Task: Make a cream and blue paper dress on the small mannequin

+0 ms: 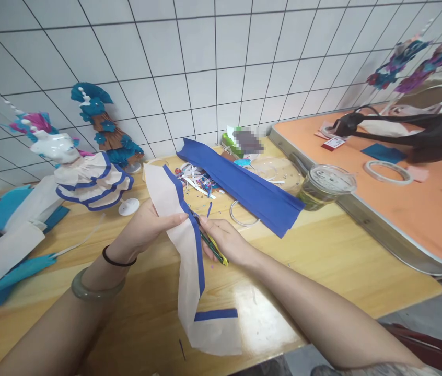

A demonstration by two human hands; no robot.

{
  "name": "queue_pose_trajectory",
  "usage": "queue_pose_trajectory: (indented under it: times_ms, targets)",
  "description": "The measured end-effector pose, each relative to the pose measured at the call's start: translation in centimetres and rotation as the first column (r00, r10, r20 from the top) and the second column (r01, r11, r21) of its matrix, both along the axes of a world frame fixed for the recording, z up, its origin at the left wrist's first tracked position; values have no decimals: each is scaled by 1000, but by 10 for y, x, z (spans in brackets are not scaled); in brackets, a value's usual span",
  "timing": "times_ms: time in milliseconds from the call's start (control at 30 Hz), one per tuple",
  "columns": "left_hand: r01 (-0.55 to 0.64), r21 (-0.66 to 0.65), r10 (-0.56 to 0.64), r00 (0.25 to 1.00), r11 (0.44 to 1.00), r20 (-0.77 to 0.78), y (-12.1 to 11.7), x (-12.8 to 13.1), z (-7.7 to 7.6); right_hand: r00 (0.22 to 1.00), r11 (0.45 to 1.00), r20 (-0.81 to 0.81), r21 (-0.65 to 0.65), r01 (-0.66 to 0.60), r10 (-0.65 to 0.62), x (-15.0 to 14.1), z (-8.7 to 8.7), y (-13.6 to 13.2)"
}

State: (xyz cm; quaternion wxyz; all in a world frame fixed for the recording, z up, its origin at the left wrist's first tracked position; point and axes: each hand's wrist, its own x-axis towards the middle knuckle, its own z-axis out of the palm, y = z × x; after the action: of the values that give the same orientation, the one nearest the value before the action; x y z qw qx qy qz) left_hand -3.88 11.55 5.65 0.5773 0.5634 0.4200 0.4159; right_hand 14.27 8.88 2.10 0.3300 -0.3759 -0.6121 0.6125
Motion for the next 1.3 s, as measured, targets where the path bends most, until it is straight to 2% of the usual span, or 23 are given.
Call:
queue_pose_trajectory:
  times_ms: [233, 400, 567, 867, 1133, 1300]
  targets:
    - [25, 27, -26, 1000, 999, 16, 2, -2, -2, 1000, 998, -26, -57, 0, -2, 0, -4, 1]
    - [27, 12, -27, 998, 1000, 48, 1, 0, -3, 997, 998, 42, 14, 60, -60, -1, 3, 0]
    - [38, -31, -35, 996, 999, 87, 1, 2, -6, 992, 996, 103, 60, 67, -73, -2, 11, -2]
    - [66, -66, -63, 997, 996, 44, -5, 8, -4, 995, 996, 66, 53, 75, -78, -2, 4, -2]
    - [-31, -77, 43, 987, 997, 154, -2, 9, -10, 995, 993, 54, 88, 82, -87, -4, 2, -4]
    - [-68, -71, 77, 988, 995, 133, -2, 12, -12, 994, 993, 57, 73, 91, -96, -6, -3, -6]
